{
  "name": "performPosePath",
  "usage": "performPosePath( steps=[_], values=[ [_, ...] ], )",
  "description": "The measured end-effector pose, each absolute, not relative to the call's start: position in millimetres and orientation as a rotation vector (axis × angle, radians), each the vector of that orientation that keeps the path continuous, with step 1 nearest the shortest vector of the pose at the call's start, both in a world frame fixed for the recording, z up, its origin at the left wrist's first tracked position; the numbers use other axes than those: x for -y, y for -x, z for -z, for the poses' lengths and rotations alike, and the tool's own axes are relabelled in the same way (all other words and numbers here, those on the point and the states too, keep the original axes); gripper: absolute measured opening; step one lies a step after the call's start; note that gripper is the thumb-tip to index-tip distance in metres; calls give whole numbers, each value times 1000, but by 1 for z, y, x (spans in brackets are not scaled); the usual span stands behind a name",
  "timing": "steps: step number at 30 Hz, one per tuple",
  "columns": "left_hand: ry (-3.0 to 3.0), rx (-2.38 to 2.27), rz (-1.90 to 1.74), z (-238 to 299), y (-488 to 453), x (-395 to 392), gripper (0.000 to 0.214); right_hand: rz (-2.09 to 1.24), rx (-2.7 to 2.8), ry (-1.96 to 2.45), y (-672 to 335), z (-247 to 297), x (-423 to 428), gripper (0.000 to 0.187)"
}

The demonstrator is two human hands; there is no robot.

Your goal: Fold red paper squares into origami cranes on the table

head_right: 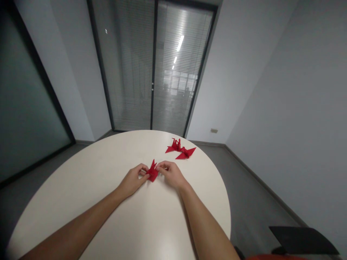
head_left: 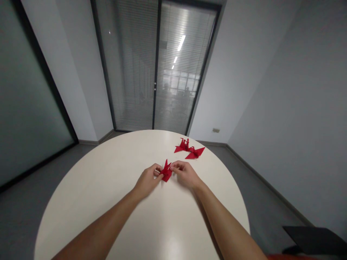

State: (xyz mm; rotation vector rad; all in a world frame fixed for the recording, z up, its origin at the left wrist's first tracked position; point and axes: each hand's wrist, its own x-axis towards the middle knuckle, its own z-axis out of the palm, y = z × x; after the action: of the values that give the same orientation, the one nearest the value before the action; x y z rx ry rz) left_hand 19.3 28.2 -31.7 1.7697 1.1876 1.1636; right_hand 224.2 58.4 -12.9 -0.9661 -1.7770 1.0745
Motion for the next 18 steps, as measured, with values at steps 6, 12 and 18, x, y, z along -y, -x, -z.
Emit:
performPosePath(
  steps=[6,12,18],
  values=[
    [-1722,-1169,-1157,32,-19,-29,14,-1140,1689,1003,-224,17,-61,34],
    [-1683,-1128,-1167,31,-21,-28,18,-1088,1744,1009,-227,10,-58,30],
    [-1636,-1095,-1185,35,-20,-31,18,-1098,1756,973,-225,8,-55,36]
  ],
)
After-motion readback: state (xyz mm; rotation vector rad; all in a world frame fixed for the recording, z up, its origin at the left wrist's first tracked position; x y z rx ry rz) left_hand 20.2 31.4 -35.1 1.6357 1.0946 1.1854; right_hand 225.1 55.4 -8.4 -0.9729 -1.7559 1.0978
